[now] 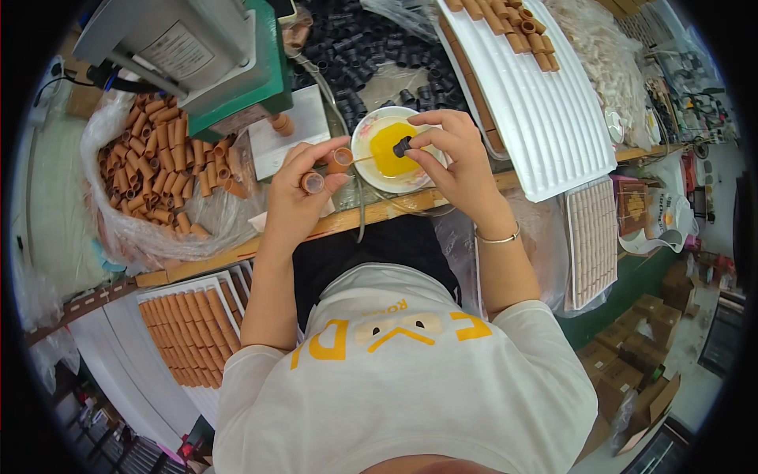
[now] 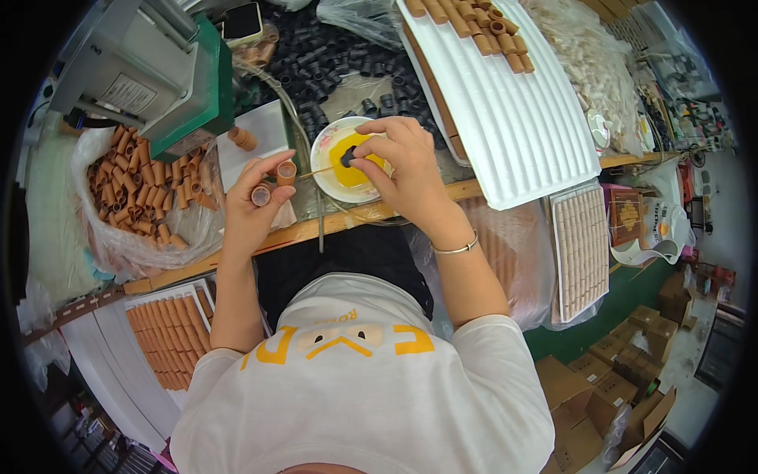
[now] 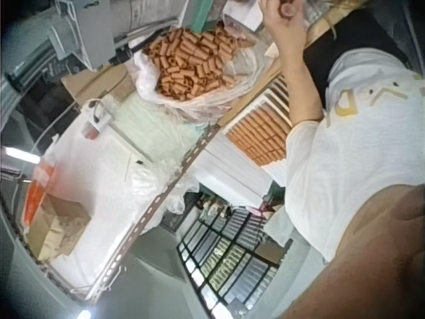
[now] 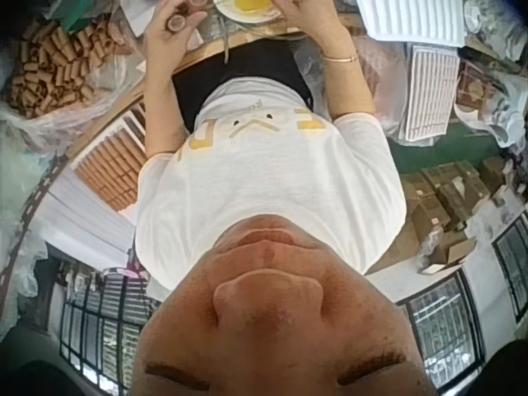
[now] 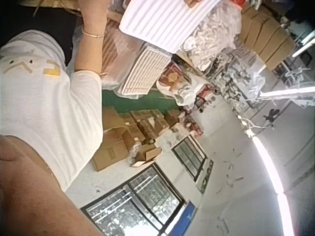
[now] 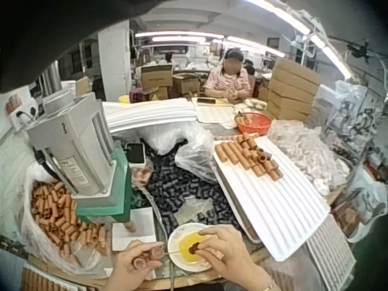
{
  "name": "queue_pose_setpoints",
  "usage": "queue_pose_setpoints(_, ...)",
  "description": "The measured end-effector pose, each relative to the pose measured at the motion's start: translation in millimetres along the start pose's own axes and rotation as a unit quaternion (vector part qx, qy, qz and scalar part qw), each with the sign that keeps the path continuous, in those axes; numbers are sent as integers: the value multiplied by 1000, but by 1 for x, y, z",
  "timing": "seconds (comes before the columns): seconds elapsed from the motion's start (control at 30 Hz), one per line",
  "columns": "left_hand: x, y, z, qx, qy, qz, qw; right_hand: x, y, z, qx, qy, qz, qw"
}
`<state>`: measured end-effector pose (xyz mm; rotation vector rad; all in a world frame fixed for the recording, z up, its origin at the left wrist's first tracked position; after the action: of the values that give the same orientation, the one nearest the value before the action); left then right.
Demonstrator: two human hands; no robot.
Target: Apply adhesive to circular components and assemble them into vertical stacks for packaging or further processing.
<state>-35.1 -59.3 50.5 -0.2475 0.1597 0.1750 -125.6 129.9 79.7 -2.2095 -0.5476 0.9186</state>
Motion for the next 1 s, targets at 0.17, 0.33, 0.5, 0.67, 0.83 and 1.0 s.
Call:
queue_pose_setpoints(0.17,0,52,-42,568,-228,62,789,7,-16,-9,-138,40,57,988)
queue_pose_setpoints(0.33,-3,93,-41,658,-294,67,690,5,-20,-26,57,-43,151,986)
queue_pose_setpoints(0.5,-6,105,-45,731,-338,74,589,-10,-37,-17,124,-62,105,985)
queue_pose_setpoints(0.67,-7,79,-52,695,-302,101,644,-52,-114,122,250,179,159,938)
queue_pose_setpoints(0.83,-8,59,-49,598,-239,136,753,-73,-131,236,417,349,102,833)
queue_pose_setpoints(1.0,-8,29,-35,436,-101,176,877,-66,-133,206,396,284,118,865)
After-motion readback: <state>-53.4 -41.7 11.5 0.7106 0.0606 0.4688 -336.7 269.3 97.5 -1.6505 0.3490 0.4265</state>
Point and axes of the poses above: each hand's wrist, its own x-axis away from the middle knuckle, its own y-axis out of the palm, z = x × y, the point moved 7 cm from there along -x, towards the middle knuckle, and after that the axes turned 8 degrees about x, right-handed, at the moved point
